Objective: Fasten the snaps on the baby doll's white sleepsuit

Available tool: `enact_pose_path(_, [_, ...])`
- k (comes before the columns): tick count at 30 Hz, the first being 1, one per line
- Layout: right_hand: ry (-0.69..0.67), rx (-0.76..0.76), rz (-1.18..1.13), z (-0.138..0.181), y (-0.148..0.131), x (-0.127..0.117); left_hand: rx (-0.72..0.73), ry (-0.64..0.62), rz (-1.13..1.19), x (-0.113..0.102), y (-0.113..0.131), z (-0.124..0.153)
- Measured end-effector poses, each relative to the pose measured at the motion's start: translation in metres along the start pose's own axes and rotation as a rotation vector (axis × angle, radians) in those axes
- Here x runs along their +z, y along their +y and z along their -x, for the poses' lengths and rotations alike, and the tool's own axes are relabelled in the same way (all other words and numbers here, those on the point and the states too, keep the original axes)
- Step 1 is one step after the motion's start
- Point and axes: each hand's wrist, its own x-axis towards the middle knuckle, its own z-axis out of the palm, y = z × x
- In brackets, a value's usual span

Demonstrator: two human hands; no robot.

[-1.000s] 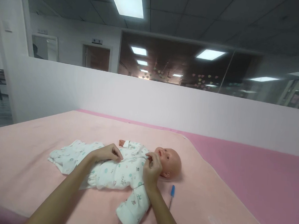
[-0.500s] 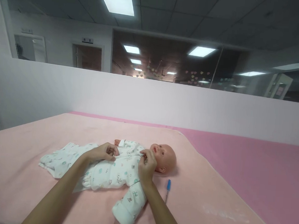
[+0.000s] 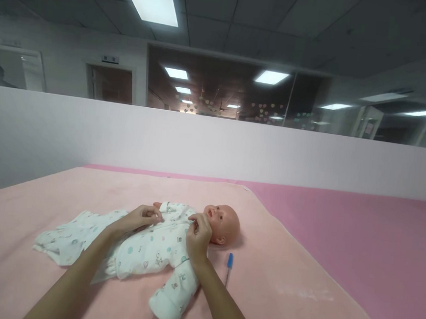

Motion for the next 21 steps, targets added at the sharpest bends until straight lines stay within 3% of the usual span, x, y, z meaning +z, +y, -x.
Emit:
enact_pose_path(4, [-0.012,-0.01,-0.018,0.002,0.001,0.0,0.135,0.375,-0.081,0.023,0.007,-0.015])
enact_pose_path(6, [-0.014,-0.028,-0.014,0.002,0.002,0.0,0.207,0.479,-0.162,0.039,0.008,-0.022])
enact_pose_path(10, [-0.021,-0.035,-0.031,0.004,0.004,0.001,0.286,0.31,-0.359,0.064,0.002,-0.026])
enact_pose_path(14, [-0.04,-0.051,0.023,0.004,0.004,0.001,0.282,0.169,-0.42,0.067,-0.003,-0.027])
enact_pose_path(18, [-0.129,-0.171,0.231,-0.008,-0.006,-0.015,0.274,0.183,-0.402,0.064,-0.006,-0.03])
enact_pose_path(21, [-0.104,-0.113,0.306,-0.013,-0.02,-0.046,0.265,0.241,-0.357,0.061,-0.007,-0.031])
